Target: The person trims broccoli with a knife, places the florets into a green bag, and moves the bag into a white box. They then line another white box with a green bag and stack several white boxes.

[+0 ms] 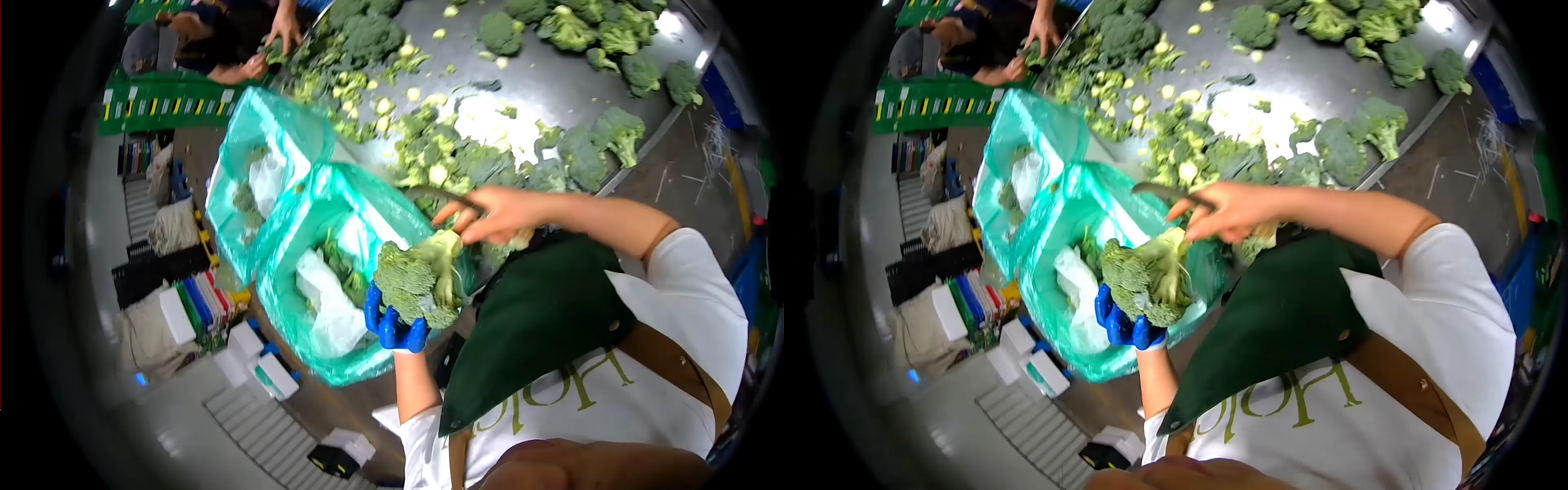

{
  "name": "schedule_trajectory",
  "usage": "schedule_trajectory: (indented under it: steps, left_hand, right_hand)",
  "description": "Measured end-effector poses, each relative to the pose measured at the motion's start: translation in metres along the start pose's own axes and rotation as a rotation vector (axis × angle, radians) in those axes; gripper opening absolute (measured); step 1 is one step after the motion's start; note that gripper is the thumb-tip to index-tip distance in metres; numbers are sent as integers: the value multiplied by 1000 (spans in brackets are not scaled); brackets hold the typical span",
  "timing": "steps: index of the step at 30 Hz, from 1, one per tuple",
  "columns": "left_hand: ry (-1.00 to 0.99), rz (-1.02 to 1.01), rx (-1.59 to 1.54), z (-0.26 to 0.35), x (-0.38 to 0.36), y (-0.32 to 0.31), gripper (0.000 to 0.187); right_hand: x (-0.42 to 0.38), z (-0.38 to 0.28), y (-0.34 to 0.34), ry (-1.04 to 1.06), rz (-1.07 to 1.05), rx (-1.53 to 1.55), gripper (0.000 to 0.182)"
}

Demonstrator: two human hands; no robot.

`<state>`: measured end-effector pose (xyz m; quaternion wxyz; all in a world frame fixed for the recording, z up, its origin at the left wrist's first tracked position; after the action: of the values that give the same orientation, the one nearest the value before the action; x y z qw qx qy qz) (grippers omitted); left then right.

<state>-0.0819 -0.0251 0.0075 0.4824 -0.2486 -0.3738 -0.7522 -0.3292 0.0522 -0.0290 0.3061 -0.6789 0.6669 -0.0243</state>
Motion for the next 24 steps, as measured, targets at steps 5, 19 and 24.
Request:
schedule_trajectory:
  steps: [5,19,24]
  left_hand:
    - [-158,-186,190,14,18,-71,60]
    - [169,-324,597,2,53,-49,60]
    - [242,-224,612,-11,61,-17,59]
  right_hand:
    - [13,37,21,46,108,478,47]
    - [-223,-16,421,563,1885,99,48]
    - [-262,-58,560,381,1924,-298,42]
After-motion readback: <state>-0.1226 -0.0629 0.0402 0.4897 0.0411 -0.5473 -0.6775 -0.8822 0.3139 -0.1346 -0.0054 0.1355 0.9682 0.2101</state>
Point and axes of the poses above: each hand's wrist, its own x-axis towards the middle knuckle, its own y-axis out of the back of the hand, z = x × y, the point moved 8 cm from there along x, towards the middle knuckle, and after that the axes turned 11 degrees about z, right-handed, at the moved point
